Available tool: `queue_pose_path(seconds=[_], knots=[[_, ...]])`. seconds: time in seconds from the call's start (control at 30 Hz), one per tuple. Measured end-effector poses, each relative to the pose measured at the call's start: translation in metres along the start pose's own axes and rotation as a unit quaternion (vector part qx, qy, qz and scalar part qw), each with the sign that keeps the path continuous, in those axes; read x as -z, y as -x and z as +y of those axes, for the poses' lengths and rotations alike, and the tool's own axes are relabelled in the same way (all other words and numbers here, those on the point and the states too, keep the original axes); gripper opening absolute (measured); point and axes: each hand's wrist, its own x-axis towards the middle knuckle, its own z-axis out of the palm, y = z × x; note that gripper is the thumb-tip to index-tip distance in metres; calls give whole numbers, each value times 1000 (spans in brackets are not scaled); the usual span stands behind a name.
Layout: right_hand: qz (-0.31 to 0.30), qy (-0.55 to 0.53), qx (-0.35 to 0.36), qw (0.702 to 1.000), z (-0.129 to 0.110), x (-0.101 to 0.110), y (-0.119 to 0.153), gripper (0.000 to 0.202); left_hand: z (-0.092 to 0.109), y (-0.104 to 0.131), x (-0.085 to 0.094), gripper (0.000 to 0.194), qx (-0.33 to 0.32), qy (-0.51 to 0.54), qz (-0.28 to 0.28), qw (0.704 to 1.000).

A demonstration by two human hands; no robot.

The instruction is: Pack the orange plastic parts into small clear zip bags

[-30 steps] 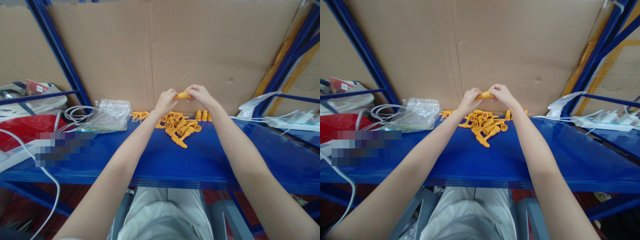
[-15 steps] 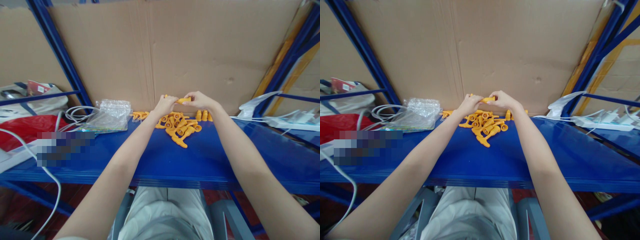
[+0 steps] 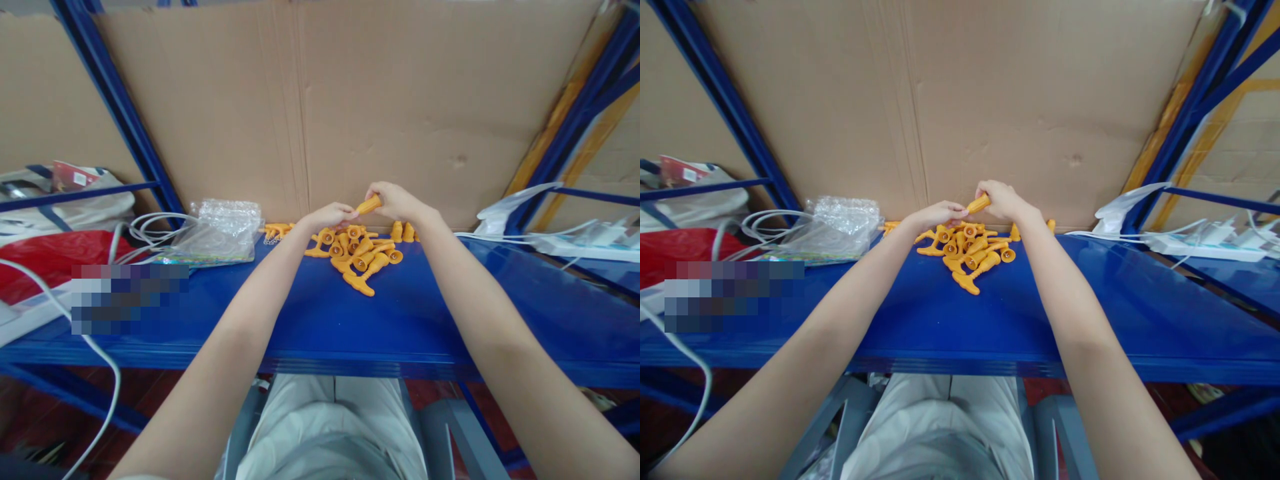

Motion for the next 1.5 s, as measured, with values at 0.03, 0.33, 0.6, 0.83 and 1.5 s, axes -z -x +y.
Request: queue_pose_path(seconds=[0.03,0.33,0.6,0.83,1.5], knots=[[-1,13,-3,1000,0,-1,0,27,0,1,1,23,12,17,-18,1000],[7,62,-21,998,-5,-3,1,31,3,5,5,28,45,98,-63,992],[-111,-25,-69,991,-17,9,7,27,7,3,4,27,15,-48,-10,999],[-140,-122,-68,980,-13,4,5,23,7,0,2,27,15,-91,-40,995],[-129,-5,-160,979,11,1,10,14,-10,0,5,25,43,-104,12,994]])
